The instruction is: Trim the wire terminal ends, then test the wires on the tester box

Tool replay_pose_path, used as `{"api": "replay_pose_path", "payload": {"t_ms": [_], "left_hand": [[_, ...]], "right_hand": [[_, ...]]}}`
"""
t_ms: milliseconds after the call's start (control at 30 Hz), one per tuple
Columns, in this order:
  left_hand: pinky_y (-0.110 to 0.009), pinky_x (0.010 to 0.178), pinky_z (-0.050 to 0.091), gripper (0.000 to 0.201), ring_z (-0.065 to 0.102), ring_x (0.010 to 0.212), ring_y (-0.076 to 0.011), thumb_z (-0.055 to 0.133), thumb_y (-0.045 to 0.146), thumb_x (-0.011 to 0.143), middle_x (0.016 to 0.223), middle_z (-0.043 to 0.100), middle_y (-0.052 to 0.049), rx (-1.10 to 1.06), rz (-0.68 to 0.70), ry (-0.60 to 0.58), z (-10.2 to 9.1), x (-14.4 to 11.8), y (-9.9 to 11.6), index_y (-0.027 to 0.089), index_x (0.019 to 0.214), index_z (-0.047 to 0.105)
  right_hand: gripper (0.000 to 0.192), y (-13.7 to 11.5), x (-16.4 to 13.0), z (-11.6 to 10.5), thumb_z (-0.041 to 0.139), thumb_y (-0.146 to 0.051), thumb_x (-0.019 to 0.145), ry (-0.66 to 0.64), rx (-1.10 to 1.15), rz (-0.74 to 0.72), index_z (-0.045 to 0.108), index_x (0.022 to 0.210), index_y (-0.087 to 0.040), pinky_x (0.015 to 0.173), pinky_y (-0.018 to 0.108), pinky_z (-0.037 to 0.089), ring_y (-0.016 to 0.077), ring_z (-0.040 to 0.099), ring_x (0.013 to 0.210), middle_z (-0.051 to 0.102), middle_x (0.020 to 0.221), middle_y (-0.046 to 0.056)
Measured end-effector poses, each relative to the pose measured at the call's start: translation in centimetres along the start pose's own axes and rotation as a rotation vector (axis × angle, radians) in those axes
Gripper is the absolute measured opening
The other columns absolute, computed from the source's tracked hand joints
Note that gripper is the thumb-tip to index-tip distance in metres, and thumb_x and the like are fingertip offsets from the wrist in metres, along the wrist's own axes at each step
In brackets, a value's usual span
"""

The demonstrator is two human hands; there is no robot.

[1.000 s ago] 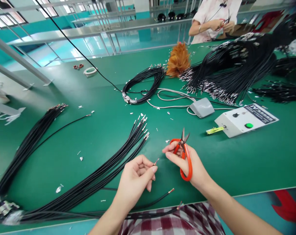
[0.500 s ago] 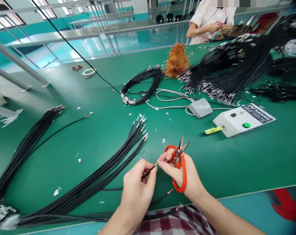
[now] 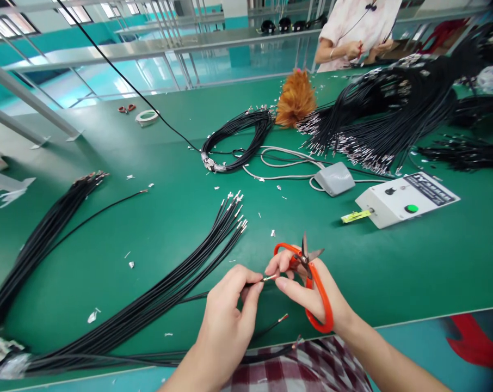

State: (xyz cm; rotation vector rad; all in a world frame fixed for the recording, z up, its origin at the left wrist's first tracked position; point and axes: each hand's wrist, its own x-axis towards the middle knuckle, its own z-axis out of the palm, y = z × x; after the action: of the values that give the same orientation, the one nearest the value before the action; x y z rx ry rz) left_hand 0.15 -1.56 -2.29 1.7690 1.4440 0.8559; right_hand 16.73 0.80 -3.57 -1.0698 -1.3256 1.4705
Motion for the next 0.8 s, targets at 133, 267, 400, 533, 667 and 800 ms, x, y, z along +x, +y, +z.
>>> {"api": "replay_pose_path", "payload": {"t_ms": [133, 267, 400, 533, 667, 800], "left_hand": [[-0.027, 0.068, 0.044, 0.012, 0.057, 0.072, -0.0158, 0.047, 0.012, 0.089, 0.078, 0.061, -0.002, 0.139, 0.126, -0.004, 0.3, -0.4, -0.3, 0.020, 0.086, 0.055], [-0.031, 0.068, 0.042, 0.018, 0.057, 0.071, -0.0186, 0.044, 0.008, 0.087, 0.078, 0.063, -0.004, 0.294, 0.230, -0.029, 0.4, -0.5, -0.5, 0.020, 0.085, 0.057], [-0.029, 0.063, 0.044, 0.018, 0.057, 0.067, -0.0184, 0.044, 0.010, 0.085, 0.076, 0.064, -0.004, 0.180, 0.160, -0.065, 0.4, -0.4, -0.3, 0.020, 0.082, 0.059], [-0.025, 0.061, 0.047, 0.012, 0.061, 0.067, -0.0163, 0.050, 0.019, 0.087, 0.074, 0.064, -0.003, -0.098, -0.102, -0.090, 0.3, 0.0, 0.2, 0.019, 0.081, 0.061], [-0.021, 0.056, 0.046, 0.010, 0.060, 0.064, -0.0145, 0.055, 0.022, 0.084, 0.069, 0.064, -0.001, -0.257, -0.232, -0.064, 0.3, 0.4, 0.4, 0.018, 0.078, 0.061], [-0.019, 0.046, 0.040, 0.009, 0.055, 0.055, -0.0113, 0.055, 0.023, 0.084, 0.067, 0.062, 0.000, -0.270, -0.249, -0.051, 0.4, 0.4, 0.2, 0.018, 0.079, 0.061]], "right_hand": [[0.014, -0.6, -0.2, -0.4, 0.061, -0.015, 0.076, 0.026, -0.148, -0.043, 0.049, 0.075, -0.023, 0.068, 0.028, 0.044, 0.0155, 0.058, 0.073, 0.063, 0.078, -0.001], [0.009, -1.4, -0.3, -0.5, 0.061, -0.014, 0.075, -0.018, -0.396, -0.145, 0.058, 0.073, -0.023, 0.067, 0.030, 0.044, 0.0186, 0.056, 0.073, 0.063, 0.075, 0.002], [0.009, -1.6, -0.3, -0.3, 0.061, -0.015, 0.075, -0.053, -0.451, -0.213, 0.061, 0.073, -0.023, 0.067, 0.031, 0.044, 0.0197, 0.055, 0.074, 0.063, 0.074, 0.004], [0.011, -1.1, -0.2, -0.4, 0.063, -0.021, 0.078, 0.042, -0.174, -0.095, 0.054, 0.072, -0.023, 0.069, 0.030, 0.047, 0.0171, 0.058, 0.073, 0.064, 0.078, 0.002], [0.020, -0.3, 0.0, -0.7, 0.066, -0.030, 0.077, 0.204, 0.045, 0.003, 0.048, 0.073, -0.023, 0.066, 0.028, 0.047, 0.0175, 0.061, 0.078, 0.067, 0.084, 0.003], [0.021, 0.4, -0.1, -0.1, 0.069, -0.031, 0.073, 0.153, 0.097, 0.070, 0.051, 0.073, -0.021, 0.071, 0.030, 0.048, 0.0176, 0.062, 0.078, 0.067, 0.083, 0.004]]}}
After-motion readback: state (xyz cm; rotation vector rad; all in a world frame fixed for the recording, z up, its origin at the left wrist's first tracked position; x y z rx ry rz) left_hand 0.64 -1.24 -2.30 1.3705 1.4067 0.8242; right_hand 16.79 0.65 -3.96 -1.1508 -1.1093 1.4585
